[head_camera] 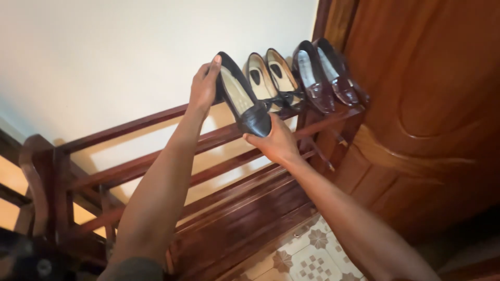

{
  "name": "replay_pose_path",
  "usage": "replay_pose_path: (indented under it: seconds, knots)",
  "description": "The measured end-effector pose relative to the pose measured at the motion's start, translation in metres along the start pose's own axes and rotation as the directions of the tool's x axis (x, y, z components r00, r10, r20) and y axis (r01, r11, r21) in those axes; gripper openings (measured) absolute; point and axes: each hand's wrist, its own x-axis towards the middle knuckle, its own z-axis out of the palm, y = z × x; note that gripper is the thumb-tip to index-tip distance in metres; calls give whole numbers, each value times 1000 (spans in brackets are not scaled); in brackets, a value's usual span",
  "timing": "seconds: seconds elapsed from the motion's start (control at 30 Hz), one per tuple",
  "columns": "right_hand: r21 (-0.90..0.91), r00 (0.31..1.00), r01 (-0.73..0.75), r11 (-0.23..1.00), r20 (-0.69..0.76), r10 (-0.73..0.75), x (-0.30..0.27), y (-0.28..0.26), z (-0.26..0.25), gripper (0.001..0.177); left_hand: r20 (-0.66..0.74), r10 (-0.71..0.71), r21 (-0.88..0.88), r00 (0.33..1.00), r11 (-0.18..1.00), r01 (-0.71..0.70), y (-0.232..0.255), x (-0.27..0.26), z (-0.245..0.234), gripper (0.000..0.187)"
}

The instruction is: Organizing various pairs of shoes by placing them onto a wooden shoe rack.

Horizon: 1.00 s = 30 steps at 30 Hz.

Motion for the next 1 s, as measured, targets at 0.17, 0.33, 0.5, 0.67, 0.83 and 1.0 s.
replay_pose_path:
  seconds: [0.17, 0.33, 0.5, 0.67, 0.83, 1.0]
  knots:
    - [-76, 991, -54, 996, -125, 44, 33, -14, 46, 80, 102, -13, -39, 995, 999, 17, -14, 35, -8, 66]
    - [-267, 985, -156, 951, -113, 130, 62, -23, 58, 87, 253, -55, -192, 966, 976, 106, -36, 75, -1, 55]
    - [-466, 960, -257, 846, -25, 277, 62, -50, 57, 83, 358, -131, -193, 924, 958, 211, -75, 92, 5, 53]
    - [-582, 972, -218, 783, -59, 227, 64, -46, 62, 85, 396, -132, -179, 909, 959, 218, -90, 96, 10, 53]
    - [-670, 988, -146, 728, -59, 144, 69, -41, 71, 86, 401, -162, -194, 901, 947, 257, -85, 88, 5, 55]
    - [-689, 977, -158, 708, -6, 213, 79, -35, 78, 88, 394, -86, -219, 915, 958, 184, -112, 104, 3, 50]
